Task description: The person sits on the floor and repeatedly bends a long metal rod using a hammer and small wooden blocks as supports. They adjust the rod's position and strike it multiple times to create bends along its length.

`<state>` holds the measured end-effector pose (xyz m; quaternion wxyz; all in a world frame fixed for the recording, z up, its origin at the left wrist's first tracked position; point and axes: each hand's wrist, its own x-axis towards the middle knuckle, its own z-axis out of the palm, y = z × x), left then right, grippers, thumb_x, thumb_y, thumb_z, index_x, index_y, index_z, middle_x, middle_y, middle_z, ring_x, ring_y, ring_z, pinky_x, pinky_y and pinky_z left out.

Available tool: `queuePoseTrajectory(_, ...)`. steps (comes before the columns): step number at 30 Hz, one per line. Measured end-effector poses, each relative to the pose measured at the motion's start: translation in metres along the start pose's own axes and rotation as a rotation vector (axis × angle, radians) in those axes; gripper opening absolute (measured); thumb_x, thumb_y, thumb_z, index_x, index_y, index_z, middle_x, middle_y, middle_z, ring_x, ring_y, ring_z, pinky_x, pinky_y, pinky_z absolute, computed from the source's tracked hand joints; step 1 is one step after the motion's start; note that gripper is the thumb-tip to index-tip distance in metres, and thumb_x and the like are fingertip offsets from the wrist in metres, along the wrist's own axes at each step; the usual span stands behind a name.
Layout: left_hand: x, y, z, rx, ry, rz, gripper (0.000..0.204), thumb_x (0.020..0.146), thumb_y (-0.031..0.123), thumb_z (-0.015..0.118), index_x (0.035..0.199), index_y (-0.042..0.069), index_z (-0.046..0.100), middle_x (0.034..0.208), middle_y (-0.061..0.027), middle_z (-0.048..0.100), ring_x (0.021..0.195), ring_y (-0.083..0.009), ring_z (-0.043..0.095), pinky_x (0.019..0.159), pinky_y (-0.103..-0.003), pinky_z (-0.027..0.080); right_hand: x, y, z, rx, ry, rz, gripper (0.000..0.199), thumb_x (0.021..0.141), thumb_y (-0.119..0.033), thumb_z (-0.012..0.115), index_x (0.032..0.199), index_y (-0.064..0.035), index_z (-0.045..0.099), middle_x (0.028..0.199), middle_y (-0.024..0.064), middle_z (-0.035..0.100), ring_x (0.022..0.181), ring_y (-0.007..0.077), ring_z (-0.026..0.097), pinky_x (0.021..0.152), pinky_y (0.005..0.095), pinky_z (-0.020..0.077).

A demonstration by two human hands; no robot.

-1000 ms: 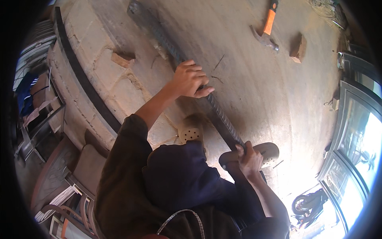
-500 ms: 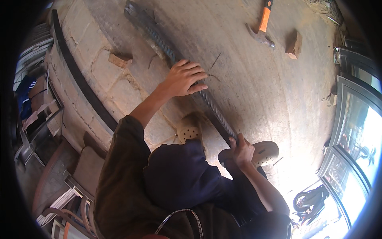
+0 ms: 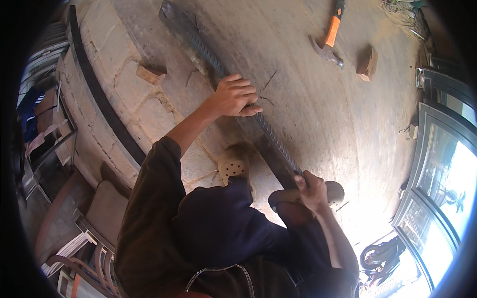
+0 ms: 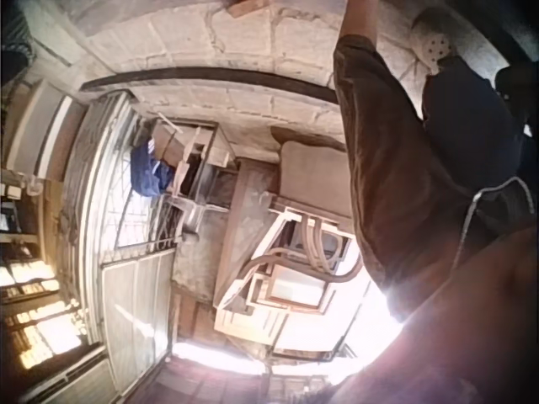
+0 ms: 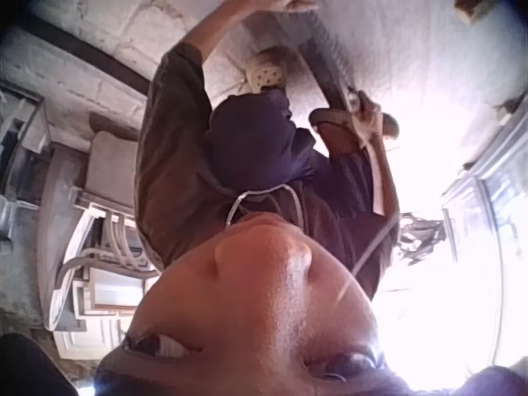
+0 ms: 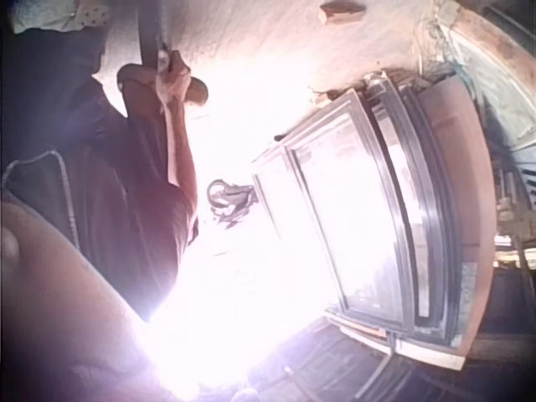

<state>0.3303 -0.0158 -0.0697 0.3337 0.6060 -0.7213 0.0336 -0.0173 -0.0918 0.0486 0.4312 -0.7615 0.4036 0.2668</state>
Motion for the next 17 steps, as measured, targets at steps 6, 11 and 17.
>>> queuePoseTrajectory(6, -0.003, 0.008, -0.016, -0.052, 0.075, -0.001, 0.046, 0.085, 0.051, 0.06, 0.059, 0.015, 0.048, 0.061, 0.0023, 0.048, 0.06, -0.0157, 0.045, 0.065, -0.031, 0.034, -0.018, 0.003, -0.035, 0.849, -0.832, 0.379, 0.061, 0.089, -0.066, 0.045, 0.078, -0.0057, 0.052, 0.058, -0.0003, 0.047, 0.049, 0.0121, 0.047, 0.047, 0.0281, 0.0411)
queuePoseTrajectory(11, 0.002, 0.016, -0.013, -0.035, -0.065, -0.09, 0.045, 0.086, 0.049, 0.06, 0.059, 0.015, 0.05, 0.064, 0.0027, 0.05, 0.068, -0.015, 0.047, 0.07, -0.031, 0.034, -0.022, -0.005, -0.021, 0.512, -0.449, 0.477, 0.06, 0.088, -0.066, 0.049, 0.073, -0.0071, 0.047, 0.057, -0.0033, 0.041, 0.048, 0.0064, 0.039, 0.043, 0.0248, 0.0336)
queuePoseTrajectory(17, 0.001, 0.018, -0.02, 0.014, -0.239, -0.184, 0.039, 0.086, 0.046, 0.061, 0.066, 0.013, 0.063, 0.07, 0.0028, 0.058, 0.071, -0.0151, 0.05, 0.076, -0.033, 0.035, -0.02, -0.014, -0.007, 0.453, -0.387, 0.415, 0.059, 0.089, -0.061, 0.052, 0.078, -0.0028, 0.053, 0.059, -0.0016, 0.046, 0.05, 0.0075, 0.046, 0.045, 0.0262, 0.0381)
